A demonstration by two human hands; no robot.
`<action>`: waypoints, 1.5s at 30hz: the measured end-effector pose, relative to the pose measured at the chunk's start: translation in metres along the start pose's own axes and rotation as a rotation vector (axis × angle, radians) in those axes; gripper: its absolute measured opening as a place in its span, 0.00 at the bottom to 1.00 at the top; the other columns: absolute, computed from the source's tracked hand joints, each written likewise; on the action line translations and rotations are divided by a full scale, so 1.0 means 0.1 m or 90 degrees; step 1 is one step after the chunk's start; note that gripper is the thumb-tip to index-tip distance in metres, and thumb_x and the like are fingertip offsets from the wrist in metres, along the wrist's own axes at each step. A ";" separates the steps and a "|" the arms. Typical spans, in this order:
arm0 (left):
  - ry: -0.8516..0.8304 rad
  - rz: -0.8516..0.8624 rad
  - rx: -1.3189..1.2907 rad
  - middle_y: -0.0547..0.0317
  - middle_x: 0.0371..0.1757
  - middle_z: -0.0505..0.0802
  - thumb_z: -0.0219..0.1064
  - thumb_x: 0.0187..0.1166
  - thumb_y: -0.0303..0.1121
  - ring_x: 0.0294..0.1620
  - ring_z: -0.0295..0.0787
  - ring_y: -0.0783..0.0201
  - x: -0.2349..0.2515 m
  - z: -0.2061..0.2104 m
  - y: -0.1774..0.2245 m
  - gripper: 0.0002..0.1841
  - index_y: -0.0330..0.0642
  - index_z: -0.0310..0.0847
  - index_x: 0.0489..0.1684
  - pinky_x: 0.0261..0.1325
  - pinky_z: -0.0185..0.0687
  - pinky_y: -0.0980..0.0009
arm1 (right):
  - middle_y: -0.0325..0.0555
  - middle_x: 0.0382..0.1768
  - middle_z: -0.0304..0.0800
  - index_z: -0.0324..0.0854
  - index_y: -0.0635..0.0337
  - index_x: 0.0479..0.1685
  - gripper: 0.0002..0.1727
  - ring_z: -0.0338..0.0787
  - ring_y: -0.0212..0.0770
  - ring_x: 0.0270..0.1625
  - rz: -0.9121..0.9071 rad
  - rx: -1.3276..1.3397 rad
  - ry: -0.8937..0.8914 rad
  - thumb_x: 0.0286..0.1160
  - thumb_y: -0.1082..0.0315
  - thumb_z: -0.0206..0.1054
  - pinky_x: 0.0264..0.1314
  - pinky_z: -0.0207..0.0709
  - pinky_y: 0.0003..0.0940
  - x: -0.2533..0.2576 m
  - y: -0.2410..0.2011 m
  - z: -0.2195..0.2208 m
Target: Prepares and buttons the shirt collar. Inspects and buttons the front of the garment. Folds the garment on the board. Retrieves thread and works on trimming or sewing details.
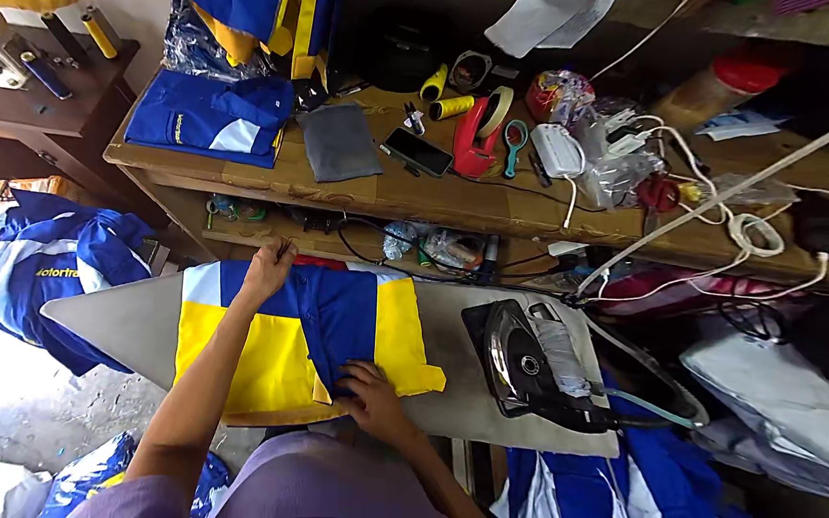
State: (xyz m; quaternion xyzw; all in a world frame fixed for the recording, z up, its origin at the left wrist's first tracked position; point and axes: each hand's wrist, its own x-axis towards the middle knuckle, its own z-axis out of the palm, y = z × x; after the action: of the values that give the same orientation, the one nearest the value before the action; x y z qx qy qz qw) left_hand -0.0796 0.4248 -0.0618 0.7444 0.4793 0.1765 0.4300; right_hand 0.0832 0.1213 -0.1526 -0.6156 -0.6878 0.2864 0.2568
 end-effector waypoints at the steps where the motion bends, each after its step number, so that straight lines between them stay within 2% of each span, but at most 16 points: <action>1: -0.021 0.007 -0.020 0.48 0.33 0.85 0.56 0.92 0.38 0.30 0.81 0.55 -0.08 0.04 -0.02 0.14 0.36 0.82 0.52 0.39 0.79 0.53 | 0.43 0.64 0.92 0.93 0.52 0.52 0.15 0.81 0.48 0.78 0.010 0.032 0.017 0.77 0.55 0.69 0.83 0.70 0.50 -0.06 0.01 -0.04; 4: -0.091 0.001 -0.080 0.55 0.30 0.85 0.52 0.93 0.36 0.26 0.79 0.63 -0.42 0.15 -0.16 0.15 0.37 0.83 0.54 0.34 0.78 0.65 | 0.43 0.57 0.94 0.90 0.53 0.61 0.24 0.88 0.45 0.67 0.059 0.094 0.073 0.74 0.47 0.73 0.74 0.79 0.49 -0.12 -0.07 -0.16; 6: -0.116 -0.003 -0.085 0.58 0.31 0.86 0.53 0.91 0.38 0.28 0.79 0.67 -0.69 0.20 -0.26 0.16 0.36 0.84 0.53 0.37 0.78 0.68 | 0.44 0.56 0.94 0.87 0.53 0.66 0.36 0.89 0.47 0.62 0.074 0.075 0.087 0.67 0.36 0.74 0.69 0.79 0.56 -0.04 -0.19 -0.20; 9: -0.097 -0.038 -0.096 0.62 0.31 0.84 0.56 0.90 0.39 0.28 0.78 0.71 -1.07 0.27 -0.39 0.15 0.38 0.84 0.52 0.36 0.76 0.73 | 0.47 0.57 0.92 0.82 0.55 0.72 0.47 0.87 0.51 0.62 0.081 0.025 0.079 0.58 0.27 0.75 0.68 0.78 0.58 0.24 -0.41 -0.11; 11: -0.068 -0.079 -0.114 0.64 0.29 0.83 0.57 0.89 0.38 0.26 0.76 0.73 -1.25 0.34 -0.46 0.14 0.38 0.84 0.51 0.33 0.74 0.75 | 0.51 0.56 0.90 0.82 0.56 0.70 0.49 0.86 0.54 0.62 0.099 -0.029 0.069 0.56 0.25 0.73 0.66 0.79 0.57 0.47 -0.56 -0.03; 14: -0.052 -0.136 -0.159 0.63 0.30 0.85 0.57 0.89 0.36 0.25 0.78 0.73 -1.40 0.42 -0.50 0.13 0.38 0.85 0.52 0.32 0.75 0.75 | 0.58 0.55 0.88 0.81 0.64 0.65 0.39 0.87 0.57 0.62 0.169 -0.058 -0.001 0.66 0.39 0.74 0.66 0.80 0.53 0.79 -0.65 0.01; 16: -0.051 -0.161 -0.196 0.63 0.31 0.86 0.57 0.88 0.34 0.26 0.79 0.73 -1.45 0.48 -0.49 0.12 0.39 0.85 0.52 0.31 0.76 0.76 | 0.57 0.46 0.90 0.81 0.66 0.60 0.23 0.90 0.56 0.52 0.221 -0.046 -0.070 0.76 0.55 0.68 0.58 0.83 0.52 0.93 -0.58 -0.01; 18: -0.065 -0.195 -0.217 0.62 0.32 0.88 0.57 0.88 0.32 0.26 0.82 0.73 -1.48 0.53 -0.46 0.11 0.38 0.85 0.53 0.32 0.78 0.76 | 0.54 0.41 0.91 0.84 0.66 0.55 0.16 0.92 0.52 0.46 0.245 -0.012 -0.093 0.79 0.62 0.63 0.54 0.83 0.51 0.96 -0.47 -0.03; 21: -0.127 -0.246 -0.204 0.60 0.32 0.88 0.59 0.89 0.34 0.24 0.82 0.72 -1.52 0.61 -0.42 0.12 0.36 0.85 0.55 0.31 0.81 0.74 | 0.51 0.41 0.93 0.86 0.65 0.55 0.15 0.93 0.43 0.43 0.246 0.119 -0.048 0.82 0.64 0.61 0.52 0.85 0.42 0.93 -0.32 -0.05; 26: -0.197 -0.295 -0.178 0.63 0.23 0.85 0.70 0.82 0.46 0.18 0.77 0.71 -1.71 0.81 -0.38 0.16 0.39 0.86 0.43 0.27 0.76 0.72 | 0.45 0.32 0.90 0.85 0.66 0.51 0.10 0.87 0.34 0.27 0.248 0.409 0.058 0.80 0.69 0.65 0.30 0.84 0.28 0.86 -0.15 0.00; 29: -0.201 -0.273 -0.196 0.64 0.26 0.86 0.75 0.76 0.44 0.22 0.76 0.71 -1.89 0.92 -0.45 0.14 0.40 0.88 0.41 0.31 0.75 0.70 | 0.46 0.34 0.92 0.85 0.68 0.52 0.09 0.90 0.36 0.28 0.246 0.493 0.028 0.82 0.72 0.64 0.32 0.88 0.30 0.87 -0.16 0.00; 32: -0.185 -0.267 -0.202 0.62 0.31 0.88 0.76 0.74 0.43 0.26 0.78 0.70 -1.99 0.98 -0.46 0.16 0.40 0.87 0.46 0.36 0.78 0.68 | 0.46 0.34 0.91 0.85 0.67 0.51 0.09 0.91 0.35 0.29 0.251 0.480 0.000 0.83 0.70 0.64 0.33 0.89 0.31 0.92 -0.17 0.03; 36: -0.127 -0.320 -0.270 0.65 0.23 0.84 0.76 0.75 0.48 0.17 0.76 0.72 -2.11 1.01 -0.39 0.19 0.41 0.83 0.46 0.25 0.74 0.73 | 0.43 0.32 0.91 0.85 0.65 0.50 0.11 0.90 0.33 0.27 0.276 0.413 -0.025 0.84 0.64 0.65 0.33 0.88 0.29 0.94 -0.17 0.03; 39: -0.042 -0.333 -0.292 0.60 0.29 0.87 0.76 0.74 0.50 0.21 0.82 0.69 -2.23 1.06 -0.41 0.27 0.38 0.75 0.58 0.29 0.83 0.70 | 0.45 0.31 0.91 0.84 0.66 0.51 0.11 0.91 0.36 0.27 0.293 0.443 -0.023 0.86 0.66 0.63 0.33 0.89 0.31 0.93 -0.14 0.03; 41: -0.023 -0.332 -0.319 0.59 0.30 0.89 0.76 0.75 0.50 0.21 0.85 0.68 -2.29 1.09 -0.42 0.28 0.38 0.73 0.60 0.28 0.84 0.70 | 0.45 0.31 0.91 0.85 0.66 0.53 0.11 0.90 0.36 0.27 0.291 0.474 -0.023 0.87 0.68 0.62 0.31 0.88 0.31 0.92 -0.13 0.02; 45: -0.056 -0.327 -0.461 0.60 0.22 0.91 0.72 0.82 0.40 0.13 0.79 0.72 -2.33 1.14 -0.34 0.14 0.35 0.81 0.46 0.17 0.72 0.77 | 0.44 0.31 0.89 0.86 0.65 0.54 0.11 0.88 0.34 0.27 0.282 0.491 -0.051 0.87 0.68 0.61 0.31 0.85 0.28 0.91 -0.14 0.01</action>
State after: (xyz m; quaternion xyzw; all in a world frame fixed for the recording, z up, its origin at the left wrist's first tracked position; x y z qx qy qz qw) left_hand -0.1330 0.1747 -0.1191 0.4094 0.5373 0.1885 0.7128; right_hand 0.0632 0.2105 -0.1434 -0.5958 -0.3918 0.5936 0.3730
